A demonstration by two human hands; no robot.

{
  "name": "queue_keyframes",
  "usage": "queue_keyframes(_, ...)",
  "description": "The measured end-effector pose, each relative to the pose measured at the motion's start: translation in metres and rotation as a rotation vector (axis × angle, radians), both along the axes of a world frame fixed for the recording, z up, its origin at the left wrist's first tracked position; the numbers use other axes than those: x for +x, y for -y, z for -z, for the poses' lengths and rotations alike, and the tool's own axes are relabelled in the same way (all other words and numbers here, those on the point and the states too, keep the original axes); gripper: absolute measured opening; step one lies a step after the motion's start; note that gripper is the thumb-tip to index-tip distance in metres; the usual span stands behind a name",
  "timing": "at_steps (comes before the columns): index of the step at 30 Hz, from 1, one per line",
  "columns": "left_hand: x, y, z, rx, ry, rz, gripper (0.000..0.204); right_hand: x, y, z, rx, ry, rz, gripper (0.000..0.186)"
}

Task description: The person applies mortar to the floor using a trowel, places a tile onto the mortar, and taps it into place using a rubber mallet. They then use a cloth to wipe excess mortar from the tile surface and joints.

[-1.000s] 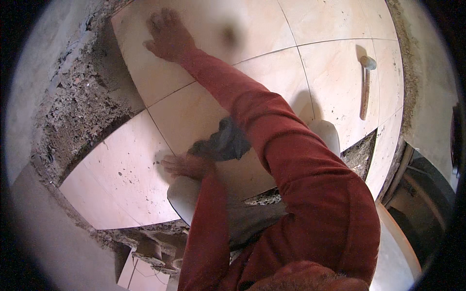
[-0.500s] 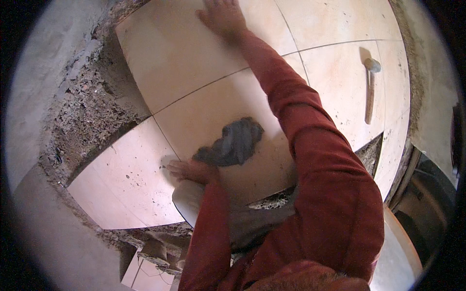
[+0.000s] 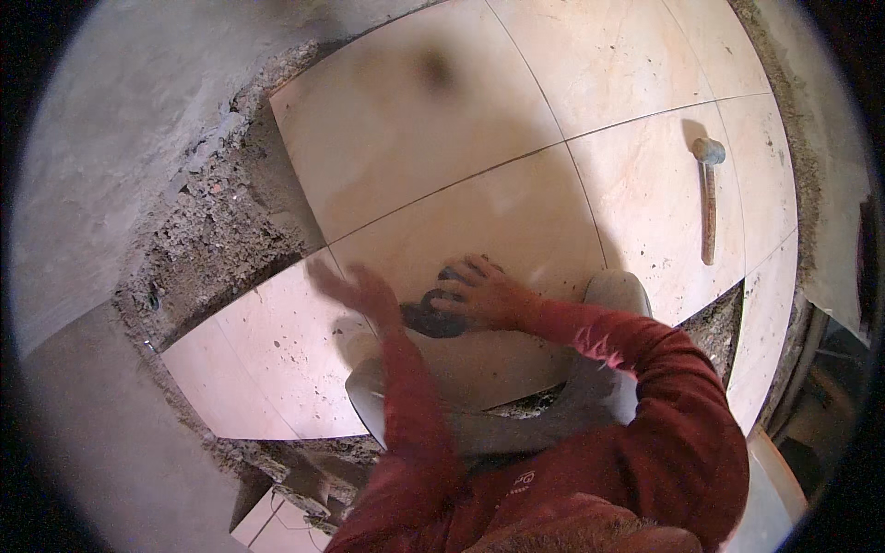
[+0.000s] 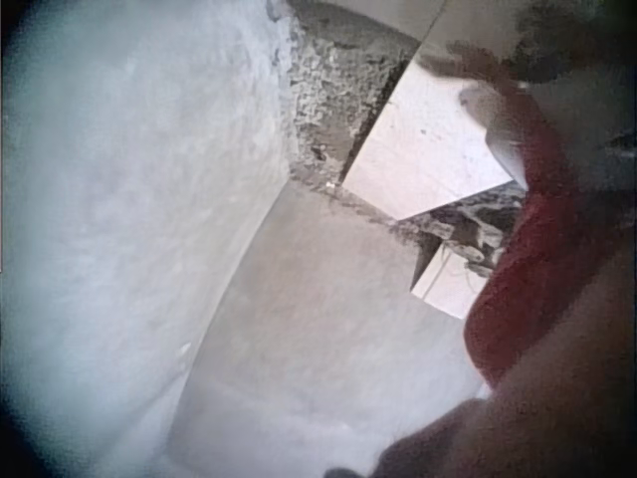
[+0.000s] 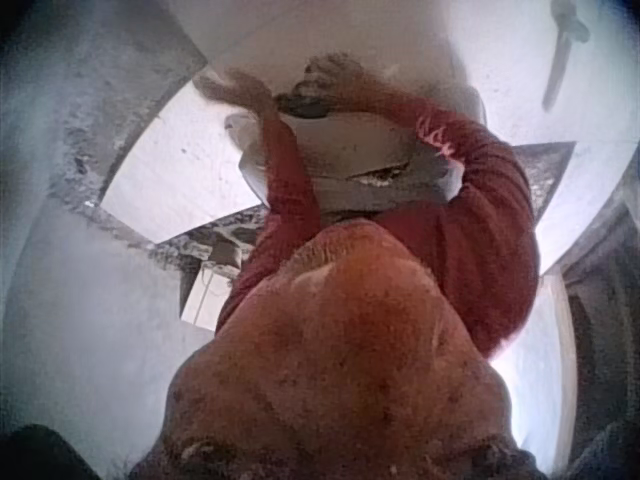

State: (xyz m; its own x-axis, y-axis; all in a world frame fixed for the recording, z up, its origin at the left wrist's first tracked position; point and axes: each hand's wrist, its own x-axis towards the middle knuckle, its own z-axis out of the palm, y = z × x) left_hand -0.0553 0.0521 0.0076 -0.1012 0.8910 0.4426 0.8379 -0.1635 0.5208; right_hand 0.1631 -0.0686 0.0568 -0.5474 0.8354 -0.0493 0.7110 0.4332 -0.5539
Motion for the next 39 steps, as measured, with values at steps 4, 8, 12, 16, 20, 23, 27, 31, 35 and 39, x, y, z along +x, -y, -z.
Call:
queue_keyframes(4,0.083,-0.174,-0.019,-0.079,-0.332,0.583,0.075,0.005,-0.012,0.015,-0.099,-0.079,0.186,0.059)
queue_keyframes(8,0.125,-0.259,-0.008,-0.286,-0.591,0.824,0.098,0.074,-0.059,-0.021,-0.135,-0.403,0.635,0.052)
queue_keyframes(12,0.132,-0.252,-0.002,-0.321,-0.76,0.781,0.112,0.199,-0.125,-0.02,0.267,-0.415,0.785,0.045)
queue_keyframes(16,0.155,-0.253,-0.006,-0.347,-0.844,0.814,0.112,0.319,-0.248,-0.006,0.189,0.07,0.842,0.065)
queue_keyframes(20,0.153,-0.253,0.014,-0.234,-0.826,0.88,0.114,0.323,-0.343,0.029,0.268,0.345,0.774,0.049)
queue_keyframes(23,0.142,-0.254,0.003,-0.278,-0.795,0.853,0.114,0.31,-0.361,0.034,0.218,0.331,0.779,0.045)
queue_keyframes(27,0.148,-0.252,0.006,-0.263,-0.746,0.858,0.114,0.316,-0.305,0.035,0.427,0.446,0.581,0.043)
queue_keyframes(31,0.145,-0.249,0.0,-0.336,-0.703,0.835,0.113,0.283,-0.216,0.023,0.116,0.319,0.698,0.044)
queue_keyframes(35,0.156,-0.253,-0.001,-0.403,-0.692,0.815,0.113,0.271,-0.111,0.026,0.207,0.396,0.673,0.038)
queue_keyframes(39,0.132,-0.256,0.018,-0.416,-0.765,0.745,0.105,0.242,-0.07,-0.004,-0.127,0.326,0.696,0.04)
